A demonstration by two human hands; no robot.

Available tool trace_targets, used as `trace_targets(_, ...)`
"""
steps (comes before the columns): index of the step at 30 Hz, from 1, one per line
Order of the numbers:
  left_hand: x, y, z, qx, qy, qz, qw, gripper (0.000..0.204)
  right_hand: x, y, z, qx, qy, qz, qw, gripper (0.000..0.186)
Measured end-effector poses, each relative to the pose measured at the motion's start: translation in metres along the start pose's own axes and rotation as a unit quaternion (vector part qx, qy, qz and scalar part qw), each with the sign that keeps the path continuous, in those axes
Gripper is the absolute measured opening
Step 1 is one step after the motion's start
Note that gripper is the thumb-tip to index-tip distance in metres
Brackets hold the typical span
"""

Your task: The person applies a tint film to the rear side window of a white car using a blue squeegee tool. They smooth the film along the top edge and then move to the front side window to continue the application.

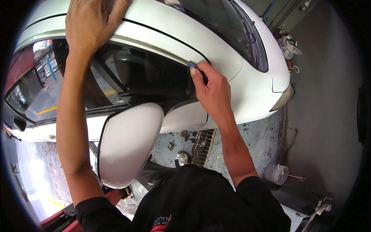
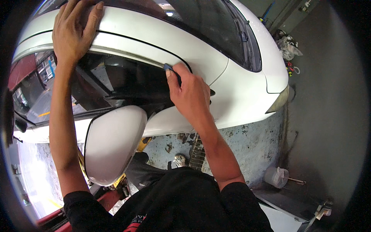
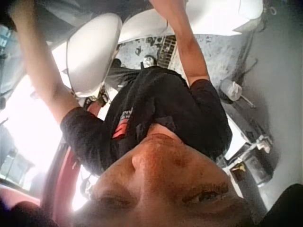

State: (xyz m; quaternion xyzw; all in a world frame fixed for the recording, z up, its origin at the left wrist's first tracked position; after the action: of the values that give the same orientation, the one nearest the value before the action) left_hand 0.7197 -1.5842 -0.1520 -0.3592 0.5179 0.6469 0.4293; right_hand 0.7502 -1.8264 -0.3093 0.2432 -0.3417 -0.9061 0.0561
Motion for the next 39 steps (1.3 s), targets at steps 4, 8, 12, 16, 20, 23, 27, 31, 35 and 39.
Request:
trace_targets(4,0.000,0.006,-0.003,0.023,-0.036,-0.021,0.999,0.019,-0.005,-0.013,0.014,-0.030,0.013,-0.010,0.999,0.024)
trace_targets(8,0.010,-0.008,0.037,0.006,-0.059,-0.007,0.998,0.031,0.000,-0.034,0.060,-0.065,0.107,-0.001,0.992,0.026)
trace_targets(12,0.003,-0.007,0.023,0.034,-0.047,-0.006,0.998,0.024,0.007,0.005,0.031,-0.030,0.021,-0.004,0.999,0.030)
trace_targets(16,0.008,-0.007,0.028,0.018,-0.056,-0.037,0.998,0.024,0.005,0.001,0.006,0.048,0.003,0.020,0.999,0.026)
trace_targets(20,0.008,-0.005,0.025,0.028,-0.070,-0.037,0.996,0.024,0.005,-0.002,0.002,-0.018,-0.019,0.015,1.000,0.029)
trace_targets(23,0.005,-0.001,0.015,0.036,-0.037,-0.042,0.998,0.021,0.005,-0.009,0.000,-0.046,-0.033,-0.007,0.998,0.031)
trace_targets(27,0.001,-0.004,0.007,0.084,-0.004,-0.060,0.995,0.015,0.012,-0.038,-0.003,-0.162,-0.045,-0.072,0.983,0.031)
trace_targets(31,0.005,-0.002,0.012,0.083,-0.006,-0.065,0.994,0.014,-0.016,-0.014,0.023,-0.339,-0.029,-0.076,0.937,0.030)
trace_targets(35,0.003,-0.004,0.009,0.089,0.005,-0.054,0.995,0.013,-0.010,0.002,0.009,-0.044,0.006,0.003,0.999,0.029)
trace_targets(39,0.004,-0.001,0.011,0.072,-0.016,-0.068,0.995,0.014,-0.002,-0.004,-0.010,-0.034,0.000,0.006,0.999,0.027)
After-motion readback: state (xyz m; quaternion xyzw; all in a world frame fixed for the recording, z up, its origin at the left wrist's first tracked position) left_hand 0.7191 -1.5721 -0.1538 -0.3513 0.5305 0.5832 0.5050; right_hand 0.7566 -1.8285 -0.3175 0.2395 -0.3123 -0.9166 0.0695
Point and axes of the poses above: each hand's wrist, its own x-axis away from the middle knuckle, its own y-axis out of the back of the hand, z = x × y, the point moved 4 cm from there along -x, towards the middle knuckle, and after that the axes turned 3 degrees about -z, right-handed, at the moved point
